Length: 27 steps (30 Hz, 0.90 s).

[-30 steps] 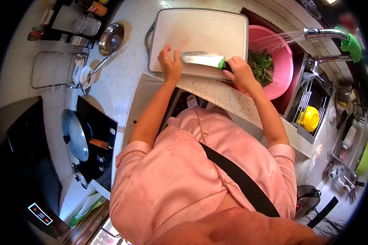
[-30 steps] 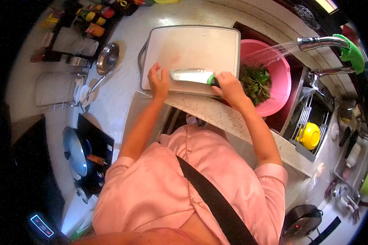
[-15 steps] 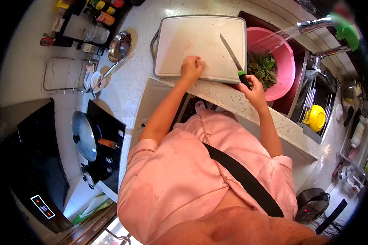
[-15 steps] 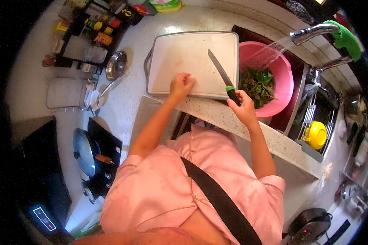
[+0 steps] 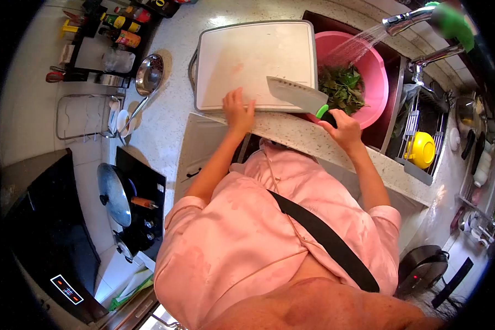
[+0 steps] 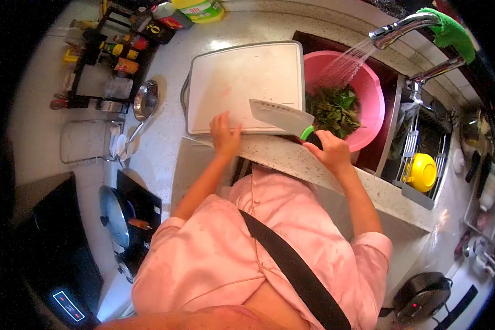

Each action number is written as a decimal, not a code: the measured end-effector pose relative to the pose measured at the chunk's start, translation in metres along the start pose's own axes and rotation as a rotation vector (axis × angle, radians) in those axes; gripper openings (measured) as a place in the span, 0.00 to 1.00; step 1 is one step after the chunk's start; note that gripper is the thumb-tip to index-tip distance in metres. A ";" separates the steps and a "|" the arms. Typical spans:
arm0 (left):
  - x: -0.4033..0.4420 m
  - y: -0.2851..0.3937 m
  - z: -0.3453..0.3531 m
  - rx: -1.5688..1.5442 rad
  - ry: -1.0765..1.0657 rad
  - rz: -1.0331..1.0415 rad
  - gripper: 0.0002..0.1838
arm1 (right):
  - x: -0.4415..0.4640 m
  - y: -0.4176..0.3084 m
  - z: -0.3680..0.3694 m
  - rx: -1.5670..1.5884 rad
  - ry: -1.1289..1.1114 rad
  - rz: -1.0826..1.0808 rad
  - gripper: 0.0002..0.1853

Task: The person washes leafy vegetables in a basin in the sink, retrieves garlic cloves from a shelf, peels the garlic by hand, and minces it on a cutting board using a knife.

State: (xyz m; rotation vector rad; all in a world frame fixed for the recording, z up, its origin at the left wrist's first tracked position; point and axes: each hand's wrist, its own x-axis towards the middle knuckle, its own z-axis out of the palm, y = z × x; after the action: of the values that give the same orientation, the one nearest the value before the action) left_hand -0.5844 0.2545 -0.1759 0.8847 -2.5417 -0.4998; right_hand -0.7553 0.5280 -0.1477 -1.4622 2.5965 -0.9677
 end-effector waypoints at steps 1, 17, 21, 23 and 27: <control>-0.008 -0.010 -0.001 0.030 0.053 0.009 0.27 | 0.004 0.002 0.002 -0.003 -0.003 -0.004 0.24; -0.022 -0.016 -0.005 0.049 0.059 0.042 0.23 | 0.046 0.031 0.005 -0.224 -0.276 -0.139 0.22; -0.020 -0.011 0.006 0.096 0.022 0.011 0.28 | 0.052 0.039 0.004 -0.116 -0.287 -0.104 0.22; -0.029 0.024 0.018 0.002 0.019 0.008 0.40 | 0.053 0.031 -0.004 0.096 -0.265 0.012 0.21; -0.035 0.096 0.052 -0.185 0.013 0.052 0.61 | 0.066 0.018 -0.020 0.187 -0.190 0.066 0.21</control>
State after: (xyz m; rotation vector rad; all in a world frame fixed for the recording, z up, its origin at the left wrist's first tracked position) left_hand -0.6323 0.3578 -0.1861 0.7509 -2.4516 -0.6976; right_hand -0.8119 0.4937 -0.1225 -1.3428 2.3367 -0.9804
